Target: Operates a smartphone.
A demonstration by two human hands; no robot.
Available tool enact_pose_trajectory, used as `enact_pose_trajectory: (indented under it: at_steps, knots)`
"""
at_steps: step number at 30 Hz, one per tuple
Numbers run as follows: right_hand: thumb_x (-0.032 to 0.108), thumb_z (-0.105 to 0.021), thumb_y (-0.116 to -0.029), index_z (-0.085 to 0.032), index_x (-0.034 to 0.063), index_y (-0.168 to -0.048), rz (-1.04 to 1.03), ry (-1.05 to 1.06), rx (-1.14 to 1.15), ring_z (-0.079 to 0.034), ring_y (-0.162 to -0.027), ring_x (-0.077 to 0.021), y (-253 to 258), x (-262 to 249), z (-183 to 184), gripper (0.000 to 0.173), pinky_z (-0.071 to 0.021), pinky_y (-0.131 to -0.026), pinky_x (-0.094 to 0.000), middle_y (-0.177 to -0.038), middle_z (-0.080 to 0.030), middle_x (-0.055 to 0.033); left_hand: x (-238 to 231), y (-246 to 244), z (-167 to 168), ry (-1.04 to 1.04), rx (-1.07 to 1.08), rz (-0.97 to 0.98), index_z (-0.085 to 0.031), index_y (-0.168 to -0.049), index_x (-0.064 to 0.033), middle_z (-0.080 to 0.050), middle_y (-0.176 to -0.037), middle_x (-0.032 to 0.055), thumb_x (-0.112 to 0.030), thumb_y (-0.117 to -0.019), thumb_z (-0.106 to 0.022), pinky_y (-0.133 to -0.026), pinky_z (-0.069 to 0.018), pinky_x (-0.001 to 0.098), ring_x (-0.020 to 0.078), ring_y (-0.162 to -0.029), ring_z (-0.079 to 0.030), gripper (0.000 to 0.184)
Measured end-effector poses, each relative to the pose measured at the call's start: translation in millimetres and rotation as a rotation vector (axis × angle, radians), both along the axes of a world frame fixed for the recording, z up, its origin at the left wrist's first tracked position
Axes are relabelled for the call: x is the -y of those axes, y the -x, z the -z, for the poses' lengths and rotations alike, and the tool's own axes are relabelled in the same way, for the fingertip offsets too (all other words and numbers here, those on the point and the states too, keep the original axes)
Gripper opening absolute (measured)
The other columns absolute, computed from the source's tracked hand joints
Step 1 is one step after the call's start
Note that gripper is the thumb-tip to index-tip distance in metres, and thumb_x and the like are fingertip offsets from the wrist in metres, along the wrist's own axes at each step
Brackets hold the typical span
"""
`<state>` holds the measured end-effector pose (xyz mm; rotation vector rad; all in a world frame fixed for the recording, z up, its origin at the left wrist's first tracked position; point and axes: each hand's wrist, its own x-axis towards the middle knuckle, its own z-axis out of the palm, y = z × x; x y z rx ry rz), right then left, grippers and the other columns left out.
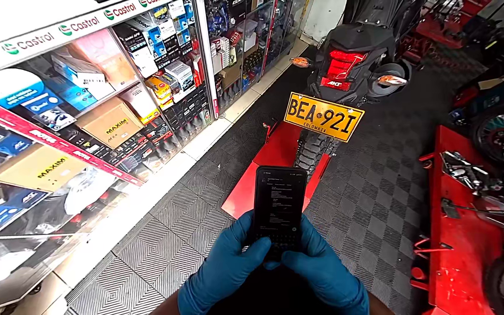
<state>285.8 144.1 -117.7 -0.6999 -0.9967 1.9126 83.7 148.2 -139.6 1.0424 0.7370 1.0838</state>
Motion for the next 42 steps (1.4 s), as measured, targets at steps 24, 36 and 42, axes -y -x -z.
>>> enact_pose_trajectory:
  at_steps: [24,36,42]
  knots:
    - [0.006,-0.04,-0.101,-0.044,0.0079,-0.143,-0.024,0.024,-0.066,-0.066,-0.112,-0.0283,-2.4,-5.8,2.3,0.042,-0.0588,-0.09,-0.0478,-0.127,-0.063,-0.0152,-1.2,-0.1,0.7,0.01,0.03,-0.007,-0.059,-0.133,-0.0031,-0.073,-0.111,0.0117,-0.005,-0.0977,-0.062,-0.089,-0.0604,0.0351,0.0199,-0.099,-0.072,0.035]
    - [0.008,-0.039,-0.1023,-0.046,0.0072,-0.14,0.0,0.034,-0.064,-0.068,-0.107,-0.0269,-2.0,-5.1,2.6,0.039,-0.0601,-0.087,-0.0458,-0.123,-0.064,-0.0145,-1.0,-0.4,2.8,0.008,0.018,0.005,-0.057,-0.136,-0.0025,-0.073,-0.113,0.0124,-0.006,-0.0977,-0.062,-0.092,-0.0597,0.0366,0.0213,-0.103,-0.072,0.039]
    - [0.005,-0.041,-0.1001,-0.045,0.0059,-0.14,-0.025,0.012,-0.075,-0.067,-0.11,-0.0292,-3.6,-5.8,5.4,0.041,-0.0593,-0.088,-0.048,-0.125,-0.063,-0.0165,-1.0,-0.1,1.5,0.008,0.003,0.001,-0.058,-0.135,-0.0025,-0.073,-0.112,0.0125,-0.006,-0.0976,-0.062,-0.091,-0.0602,0.0362,0.0215,-0.101,-0.072,0.038]
